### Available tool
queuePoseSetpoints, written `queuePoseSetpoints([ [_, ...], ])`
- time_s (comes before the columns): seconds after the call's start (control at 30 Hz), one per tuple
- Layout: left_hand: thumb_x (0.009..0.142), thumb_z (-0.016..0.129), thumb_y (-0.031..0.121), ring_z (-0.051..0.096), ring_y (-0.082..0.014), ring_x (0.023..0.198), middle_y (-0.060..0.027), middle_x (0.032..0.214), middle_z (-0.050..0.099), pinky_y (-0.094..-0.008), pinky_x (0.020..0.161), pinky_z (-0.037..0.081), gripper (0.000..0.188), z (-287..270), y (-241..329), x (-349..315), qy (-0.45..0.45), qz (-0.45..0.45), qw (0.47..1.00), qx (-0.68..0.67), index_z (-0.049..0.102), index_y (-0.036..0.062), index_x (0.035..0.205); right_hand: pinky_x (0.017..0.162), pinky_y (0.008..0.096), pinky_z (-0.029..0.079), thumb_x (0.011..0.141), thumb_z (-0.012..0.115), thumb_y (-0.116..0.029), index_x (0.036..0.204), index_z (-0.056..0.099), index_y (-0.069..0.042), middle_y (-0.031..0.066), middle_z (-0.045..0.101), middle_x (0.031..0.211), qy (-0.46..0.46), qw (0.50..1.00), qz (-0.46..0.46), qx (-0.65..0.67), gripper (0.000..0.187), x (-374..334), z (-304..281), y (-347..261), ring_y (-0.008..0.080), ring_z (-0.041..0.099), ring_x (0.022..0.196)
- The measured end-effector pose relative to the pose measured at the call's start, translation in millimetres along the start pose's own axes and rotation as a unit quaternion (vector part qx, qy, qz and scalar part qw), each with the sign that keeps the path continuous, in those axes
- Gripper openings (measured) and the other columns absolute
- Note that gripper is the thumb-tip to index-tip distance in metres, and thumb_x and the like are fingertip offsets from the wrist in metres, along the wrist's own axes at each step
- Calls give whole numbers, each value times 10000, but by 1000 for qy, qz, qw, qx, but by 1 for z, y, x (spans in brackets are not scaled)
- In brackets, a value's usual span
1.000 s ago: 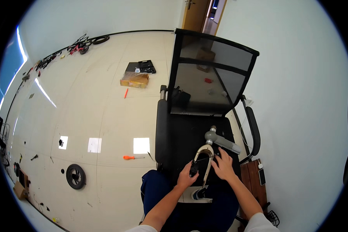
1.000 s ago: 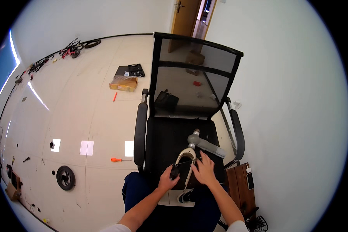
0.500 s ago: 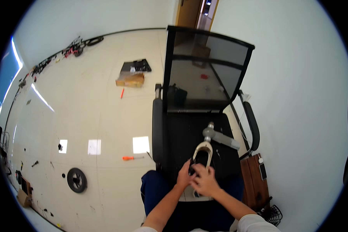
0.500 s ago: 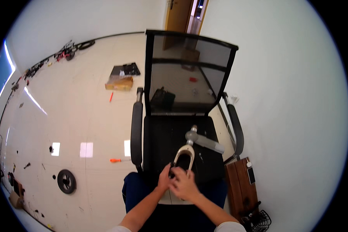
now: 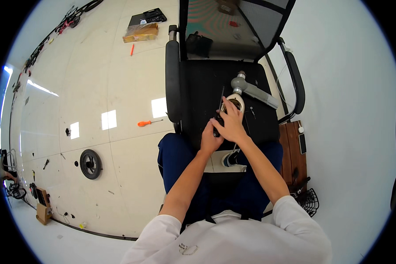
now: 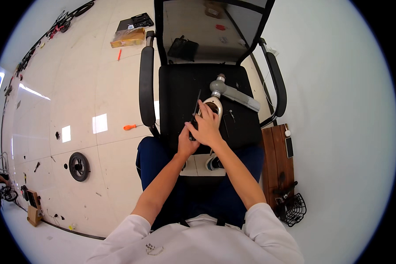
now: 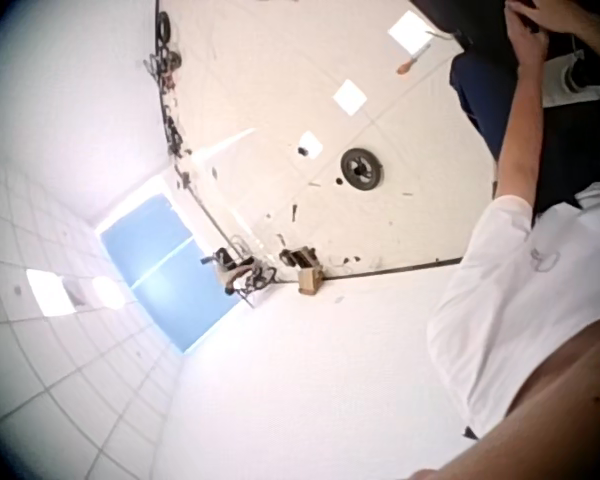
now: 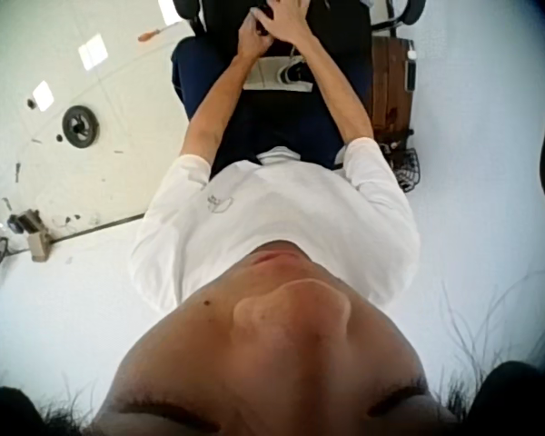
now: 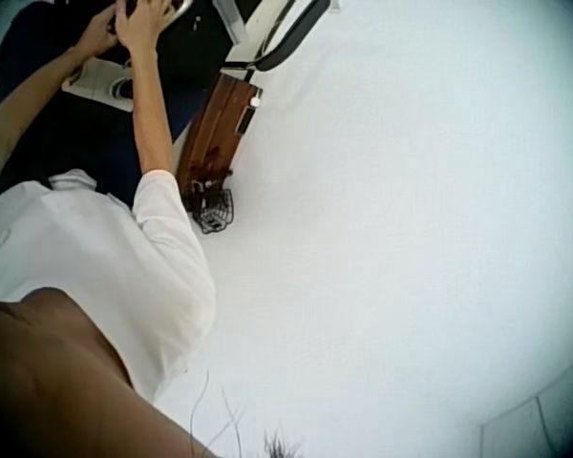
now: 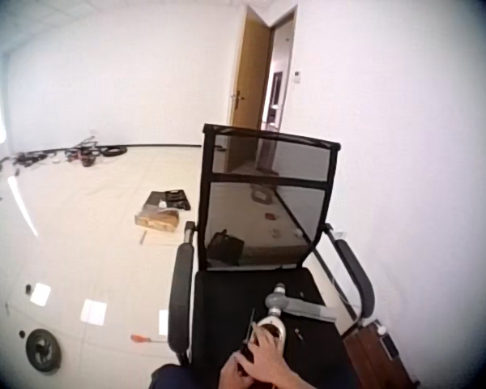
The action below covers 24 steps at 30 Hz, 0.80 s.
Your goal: The person sits on a chair and assembles a mechanical part by hand, repeatedly attaching and detaching small components to a curved metal piece. The person handles the part and small pieces, adjusting connections without using tools.
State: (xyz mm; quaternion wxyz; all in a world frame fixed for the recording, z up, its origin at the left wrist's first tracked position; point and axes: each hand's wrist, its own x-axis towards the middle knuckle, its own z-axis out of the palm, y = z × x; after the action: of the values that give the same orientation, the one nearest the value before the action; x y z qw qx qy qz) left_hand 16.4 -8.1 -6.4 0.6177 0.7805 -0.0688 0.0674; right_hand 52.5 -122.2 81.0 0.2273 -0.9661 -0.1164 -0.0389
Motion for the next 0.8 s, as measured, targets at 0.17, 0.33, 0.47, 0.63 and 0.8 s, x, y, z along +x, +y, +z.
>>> queuePoseSetpoints([
  [0.17, 795, 772, 98, 629, -439, 1112, -247, 1215, 632, -437, 908, 532, 613, 4, 7, -3, 3, 44, 998, 39, 526, -1, 1347, 1092, 469, 342, 907, 656, -355, 1096, 733, 7, 195, 551, 1418, 23, 998, 44, 45, 416, 16, -10, 19, 354, 504, 1311],
  [0.33, 808, 762, 133, 627, -446, 1097, -257, 1219, 625, -441, 900, 533, 606, 7, 4, -14, -8, 30, 999, 40, 525, 6, 1351, 864, 466, 527, 771, 650, -110, 947, 714, 11, 231, 666, 1047, -17, 982, -40, 184, 223, 66, -2, 24, 409, 638, 998],
  [0.47, 801, 795, 249, 665, -419, 1000, -249, 1138, 654, -474, 839, 547, 557, 17, -31, -18, -10, 34, 996, 82, 575, 51, 1273, 886, 455, 531, 687, 639, -147, 845, 756, -63, 146, 693, 1031, -202, 966, -156, 40, 214, 67, 15, -9, 334, 647, 1029],
  [0.63, 828, 770, 266, 664, -396, 994, -227, 1092, 676, -456, 823, 546, 496, 5, -8, -11, -119, -60, 988, 82, 617, 9, 1224, 816, 471, 554, 798, 626, -139, 981, 709, -86, 162, 713, 972, -281, 949, -140, -37, 208, 73, 7, -58, 368, 692, 943],
  [0.8, 799, 789, 148, 640, -437, 1089, -263, 1182, 641, -432, 910, 539, 541, 8, 12, -3, 21, 55, 998, 28, 574, -25, 1264, 873, 483, 554, 783, 606, -122, 1106, 719, -96, 199, 725, 1023, -156, 987, -33, -33, 344, 117, -8, 4, 405, 691, 969],
])
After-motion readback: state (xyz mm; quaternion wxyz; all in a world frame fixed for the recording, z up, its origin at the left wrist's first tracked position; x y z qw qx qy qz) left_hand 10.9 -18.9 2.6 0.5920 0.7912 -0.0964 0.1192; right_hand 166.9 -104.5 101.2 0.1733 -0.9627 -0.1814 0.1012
